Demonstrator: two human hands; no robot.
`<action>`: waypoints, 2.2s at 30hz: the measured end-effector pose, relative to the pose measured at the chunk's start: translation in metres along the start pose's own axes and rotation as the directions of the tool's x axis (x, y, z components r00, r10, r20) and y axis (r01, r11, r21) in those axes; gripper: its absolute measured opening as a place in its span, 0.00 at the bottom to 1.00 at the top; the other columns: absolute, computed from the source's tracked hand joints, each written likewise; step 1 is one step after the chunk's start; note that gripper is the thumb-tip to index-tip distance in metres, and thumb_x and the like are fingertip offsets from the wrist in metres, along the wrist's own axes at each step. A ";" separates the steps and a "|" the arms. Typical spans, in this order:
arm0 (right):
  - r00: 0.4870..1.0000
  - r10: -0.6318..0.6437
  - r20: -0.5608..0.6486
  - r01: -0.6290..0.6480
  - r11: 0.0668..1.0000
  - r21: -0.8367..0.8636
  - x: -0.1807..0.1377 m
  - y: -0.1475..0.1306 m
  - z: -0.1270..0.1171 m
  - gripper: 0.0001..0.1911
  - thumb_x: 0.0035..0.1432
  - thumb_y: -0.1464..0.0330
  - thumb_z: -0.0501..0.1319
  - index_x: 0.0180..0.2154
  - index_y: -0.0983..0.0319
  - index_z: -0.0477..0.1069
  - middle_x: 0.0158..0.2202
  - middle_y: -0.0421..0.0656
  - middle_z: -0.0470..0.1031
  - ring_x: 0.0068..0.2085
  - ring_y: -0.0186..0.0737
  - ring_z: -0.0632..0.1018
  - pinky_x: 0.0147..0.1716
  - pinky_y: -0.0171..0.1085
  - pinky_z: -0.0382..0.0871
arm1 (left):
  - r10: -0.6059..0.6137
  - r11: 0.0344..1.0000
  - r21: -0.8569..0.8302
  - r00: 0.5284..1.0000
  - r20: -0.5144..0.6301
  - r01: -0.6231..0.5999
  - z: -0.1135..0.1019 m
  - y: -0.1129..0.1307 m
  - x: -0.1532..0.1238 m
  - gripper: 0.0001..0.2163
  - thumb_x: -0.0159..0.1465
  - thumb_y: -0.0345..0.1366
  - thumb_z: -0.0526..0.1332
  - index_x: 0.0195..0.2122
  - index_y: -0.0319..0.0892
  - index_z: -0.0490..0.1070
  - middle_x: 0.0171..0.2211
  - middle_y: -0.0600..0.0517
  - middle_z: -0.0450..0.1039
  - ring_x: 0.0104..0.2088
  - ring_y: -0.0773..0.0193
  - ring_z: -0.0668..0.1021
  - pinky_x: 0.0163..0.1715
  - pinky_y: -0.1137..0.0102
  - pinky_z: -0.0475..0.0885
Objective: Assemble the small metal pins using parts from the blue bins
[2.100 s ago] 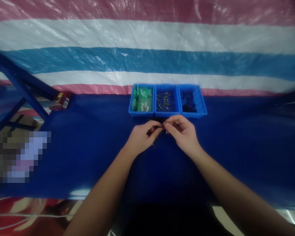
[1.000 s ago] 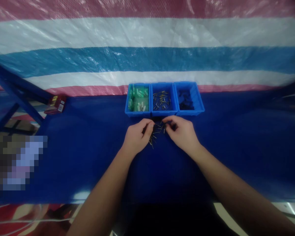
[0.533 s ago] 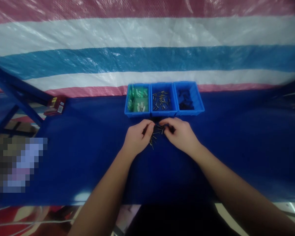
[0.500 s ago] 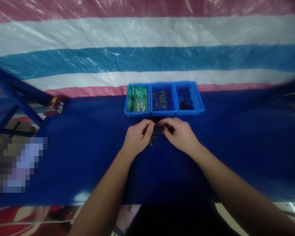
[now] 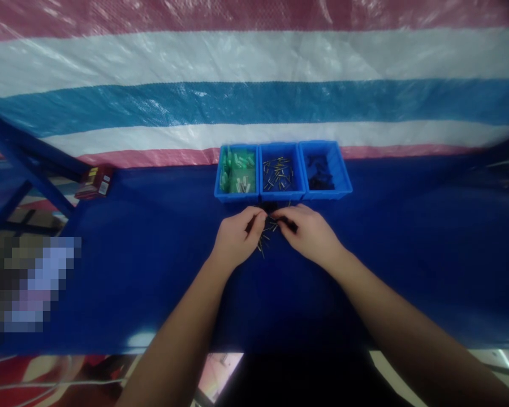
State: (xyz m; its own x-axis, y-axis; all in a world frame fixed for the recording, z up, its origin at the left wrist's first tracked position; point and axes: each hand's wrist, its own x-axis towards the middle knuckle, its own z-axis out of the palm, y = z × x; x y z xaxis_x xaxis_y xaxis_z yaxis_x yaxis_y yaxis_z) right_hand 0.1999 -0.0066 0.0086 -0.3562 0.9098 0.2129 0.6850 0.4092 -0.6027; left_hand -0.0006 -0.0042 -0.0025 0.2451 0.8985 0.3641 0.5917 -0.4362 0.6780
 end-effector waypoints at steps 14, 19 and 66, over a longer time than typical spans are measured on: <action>0.999 -0.047 0.021 0.047 0.999 -0.006 -0.001 0.003 0.002 0.13 0.69 0.75 0.53 0.45 0.59 0.75 0.43 0.45 0.80 0.46 0.46 0.76 0.47 0.45 0.72 | 0.008 1.000 -0.002 1.000 0.000 -0.008 0.001 0.000 0.000 0.09 0.72 0.38 0.57 0.40 0.43 0.76 0.30 0.55 0.79 0.25 0.71 0.76 0.28 0.75 0.69; 0.998 -0.052 0.042 0.052 0.999 -0.011 -0.001 0.002 0.001 0.15 0.65 0.78 0.54 0.47 0.59 0.74 0.45 0.45 0.79 0.47 0.47 0.76 0.47 0.45 0.72 | 0.001 1.000 0.003 1.000 0.015 -0.002 0.000 -0.001 0.000 0.09 0.72 0.39 0.57 0.41 0.43 0.76 0.30 0.55 0.79 0.25 0.71 0.76 0.28 0.74 0.69; 0.962 0.220 -0.163 -0.089 0.815 0.572 0.001 -0.007 0.007 0.06 0.64 0.68 0.64 0.44 0.58 0.74 0.40 0.43 0.80 0.40 0.41 0.80 0.39 0.41 0.76 | -0.049 0.999 -0.003 0.999 -0.022 0.049 0.002 -0.003 0.002 0.07 0.71 0.40 0.60 0.40 0.43 0.74 0.24 0.58 0.74 0.21 0.73 0.73 0.26 0.77 0.67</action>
State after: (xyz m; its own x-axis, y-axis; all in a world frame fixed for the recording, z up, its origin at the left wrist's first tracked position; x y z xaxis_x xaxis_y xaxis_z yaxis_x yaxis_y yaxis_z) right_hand 0.1901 -0.0096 0.0076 -0.0886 0.9763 0.1977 0.2263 0.2130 -0.9505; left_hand -0.0001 -0.0009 -0.0050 0.1984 0.9176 0.3445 0.6009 -0.3916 0.6969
